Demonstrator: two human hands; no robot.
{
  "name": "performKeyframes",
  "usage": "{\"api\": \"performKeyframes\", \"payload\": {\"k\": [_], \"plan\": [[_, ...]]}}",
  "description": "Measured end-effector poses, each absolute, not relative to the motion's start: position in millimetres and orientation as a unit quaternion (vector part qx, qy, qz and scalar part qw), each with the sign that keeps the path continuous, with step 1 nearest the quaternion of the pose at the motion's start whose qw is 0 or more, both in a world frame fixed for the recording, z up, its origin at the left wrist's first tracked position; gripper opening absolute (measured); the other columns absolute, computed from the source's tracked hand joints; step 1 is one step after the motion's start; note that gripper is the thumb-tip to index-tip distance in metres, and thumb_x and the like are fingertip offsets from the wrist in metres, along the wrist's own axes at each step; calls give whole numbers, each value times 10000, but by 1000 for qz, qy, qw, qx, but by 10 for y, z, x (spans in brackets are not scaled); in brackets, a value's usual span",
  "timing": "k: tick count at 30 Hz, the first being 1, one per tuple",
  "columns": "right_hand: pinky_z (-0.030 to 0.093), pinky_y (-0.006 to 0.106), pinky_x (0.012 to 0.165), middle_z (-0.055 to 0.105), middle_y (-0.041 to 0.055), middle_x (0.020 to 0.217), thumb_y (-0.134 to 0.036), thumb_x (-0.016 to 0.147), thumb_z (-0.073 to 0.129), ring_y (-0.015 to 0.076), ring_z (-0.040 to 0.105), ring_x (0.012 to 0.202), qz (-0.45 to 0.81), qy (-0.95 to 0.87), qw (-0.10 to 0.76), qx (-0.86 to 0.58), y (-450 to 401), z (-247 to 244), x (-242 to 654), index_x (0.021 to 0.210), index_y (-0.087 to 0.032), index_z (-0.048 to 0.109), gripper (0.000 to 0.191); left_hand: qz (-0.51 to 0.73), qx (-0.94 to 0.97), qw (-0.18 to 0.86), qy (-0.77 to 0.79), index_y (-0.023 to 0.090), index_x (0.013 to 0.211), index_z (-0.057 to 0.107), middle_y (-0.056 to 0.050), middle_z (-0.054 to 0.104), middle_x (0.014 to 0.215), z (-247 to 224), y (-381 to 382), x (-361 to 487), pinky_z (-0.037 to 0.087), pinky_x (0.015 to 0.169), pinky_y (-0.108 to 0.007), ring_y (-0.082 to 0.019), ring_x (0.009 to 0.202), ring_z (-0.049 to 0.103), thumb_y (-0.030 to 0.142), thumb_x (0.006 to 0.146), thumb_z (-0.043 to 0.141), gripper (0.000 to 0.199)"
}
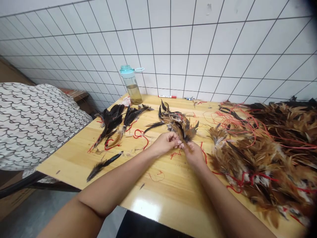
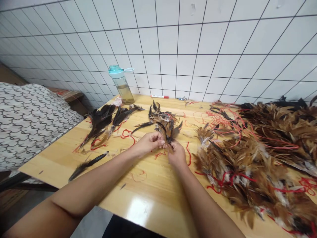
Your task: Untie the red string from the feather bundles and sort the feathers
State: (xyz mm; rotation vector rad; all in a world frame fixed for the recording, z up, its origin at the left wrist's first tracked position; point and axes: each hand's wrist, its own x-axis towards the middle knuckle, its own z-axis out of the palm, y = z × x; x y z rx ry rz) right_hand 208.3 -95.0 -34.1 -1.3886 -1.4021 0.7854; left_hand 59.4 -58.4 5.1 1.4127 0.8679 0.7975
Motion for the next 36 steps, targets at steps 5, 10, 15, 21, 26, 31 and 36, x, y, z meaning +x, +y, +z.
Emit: {"api": "performKeyframes", "payload": {"k": [5,10,15,21,26,31,36], "plan": [[463,342,694,689,78,747,-366,794,506,229,597,719,257,-636,439,-581,-975,-372,2096,666,-232,629,223,351,648,532,417,167,662,594,9,623,613,21,-613,619,406,614,-231,-108,598,547,279,729,640,139],[439,337,639,681,99,723,-379,806,486,237,599,686,218,-651,400,-607,-993,-395,2117,668,-240,638,248,346,710,458,409,181,695,673,-11,677,717,27,-634,609,436,693,-244,-135,707,596,267,779,598,142],[465,378,721,711,124,880,-393,811,486,283,636,838,192,-641,416,-615,-1022,-382,2131,788,-243,683,249,338,722,433,420,171,697,669,-12,644,725,58,-661,640,403,669,-248,-135,695,560,240,736,655,80],[459,380,691,700,97,783,-349,805,498,273,633,755,210,-638,392,-628,-1040,-364,2092,727,-249,666,211,358,709,422,437,173,637,553,14,537,641,7,-692,693,340,588,-243,-114,613,467,248,746,627,152],[466,382,728,717,92,789,-343,824,496,262,637,788,230,-650,395,-608,-1028,-368,2078,708,-237,664,230,354,701,427,449,180,614,466,28,456,608,-25,-670,688,290,551,-243,-108,592,400,314,761,598,239],[483,371,722,722,79,793,-344,809,523,243,641,768,244,-638,413,-602,-1019,-384,2097,688,-227,655,214,361,667,482,439,177,640,450,46,401,609,-84,-628,684,279,549,-231,-96,593,365,378,745,597,270],[488,371,745,725,84,830,-338,826,510,245,649,803,245,-632,428,-598,-1022,-397,2097,758,-217,670,212,362,654,508,427,163,653,482,46,408,615,-142,-609,685,290,559,-225,-90,598,376,391,754,601,276]]}}
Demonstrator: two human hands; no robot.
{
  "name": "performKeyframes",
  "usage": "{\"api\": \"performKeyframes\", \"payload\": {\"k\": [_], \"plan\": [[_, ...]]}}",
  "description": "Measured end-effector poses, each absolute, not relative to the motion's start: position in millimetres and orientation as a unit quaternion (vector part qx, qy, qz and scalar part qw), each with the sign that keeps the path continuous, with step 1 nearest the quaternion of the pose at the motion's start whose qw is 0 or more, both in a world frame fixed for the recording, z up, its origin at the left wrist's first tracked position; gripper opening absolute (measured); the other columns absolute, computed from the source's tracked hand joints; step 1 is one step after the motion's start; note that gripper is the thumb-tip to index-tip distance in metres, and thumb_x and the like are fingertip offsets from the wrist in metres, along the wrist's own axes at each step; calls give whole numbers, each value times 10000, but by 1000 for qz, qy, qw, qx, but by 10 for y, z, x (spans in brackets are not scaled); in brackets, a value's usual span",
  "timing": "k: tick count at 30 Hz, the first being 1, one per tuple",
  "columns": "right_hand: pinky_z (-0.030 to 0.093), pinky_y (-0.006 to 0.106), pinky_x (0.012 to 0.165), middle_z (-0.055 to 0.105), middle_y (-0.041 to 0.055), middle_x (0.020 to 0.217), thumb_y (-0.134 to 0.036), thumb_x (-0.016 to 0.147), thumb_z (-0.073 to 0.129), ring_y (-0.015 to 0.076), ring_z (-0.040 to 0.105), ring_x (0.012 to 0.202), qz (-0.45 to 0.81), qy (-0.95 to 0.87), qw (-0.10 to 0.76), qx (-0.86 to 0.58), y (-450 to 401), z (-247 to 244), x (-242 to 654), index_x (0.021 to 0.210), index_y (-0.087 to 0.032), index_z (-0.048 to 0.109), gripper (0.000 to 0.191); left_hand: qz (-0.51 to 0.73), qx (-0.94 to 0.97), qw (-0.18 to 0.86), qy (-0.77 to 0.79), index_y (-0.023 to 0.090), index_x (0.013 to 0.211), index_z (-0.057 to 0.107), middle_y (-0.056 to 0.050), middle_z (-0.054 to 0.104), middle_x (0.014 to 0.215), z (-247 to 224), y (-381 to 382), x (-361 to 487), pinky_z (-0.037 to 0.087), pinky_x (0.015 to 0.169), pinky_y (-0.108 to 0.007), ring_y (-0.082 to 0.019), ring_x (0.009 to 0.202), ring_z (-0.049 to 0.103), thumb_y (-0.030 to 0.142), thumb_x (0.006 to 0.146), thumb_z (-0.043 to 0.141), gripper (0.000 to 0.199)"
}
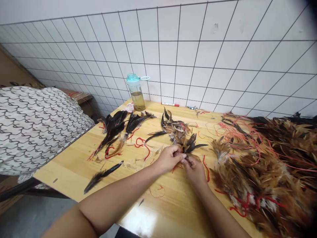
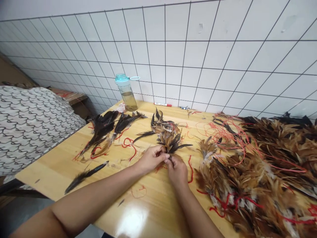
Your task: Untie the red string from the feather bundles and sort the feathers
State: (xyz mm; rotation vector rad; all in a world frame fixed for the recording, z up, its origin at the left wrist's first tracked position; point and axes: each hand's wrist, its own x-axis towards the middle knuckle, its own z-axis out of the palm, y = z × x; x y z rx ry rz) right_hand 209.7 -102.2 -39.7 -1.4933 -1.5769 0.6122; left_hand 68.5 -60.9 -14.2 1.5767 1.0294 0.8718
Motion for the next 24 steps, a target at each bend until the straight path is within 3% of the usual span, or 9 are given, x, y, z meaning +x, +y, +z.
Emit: {"api": "performKeyframes", "payload": {"k": [6,24], "plan": [[471,371,761,718,104,862,-318,868,468,251,637,837,220,-643,411,-607,-1030,-452,2079,804,-201,663,237,367,652,498,439,151,663,524,30,471,624,-174,-615,697,310,570,-228,-93,603,403,397,774,613,285],[477,339,755,696,84,827,-301,866,439,219,622,800,222,-644,438,-588,-952,-485,2117,785,-214,633,227,392,652,468,449,163,654,501,33,455,618,-87,-658,787,330,569,-225,-97,596,405,347,774,599,240]]}}
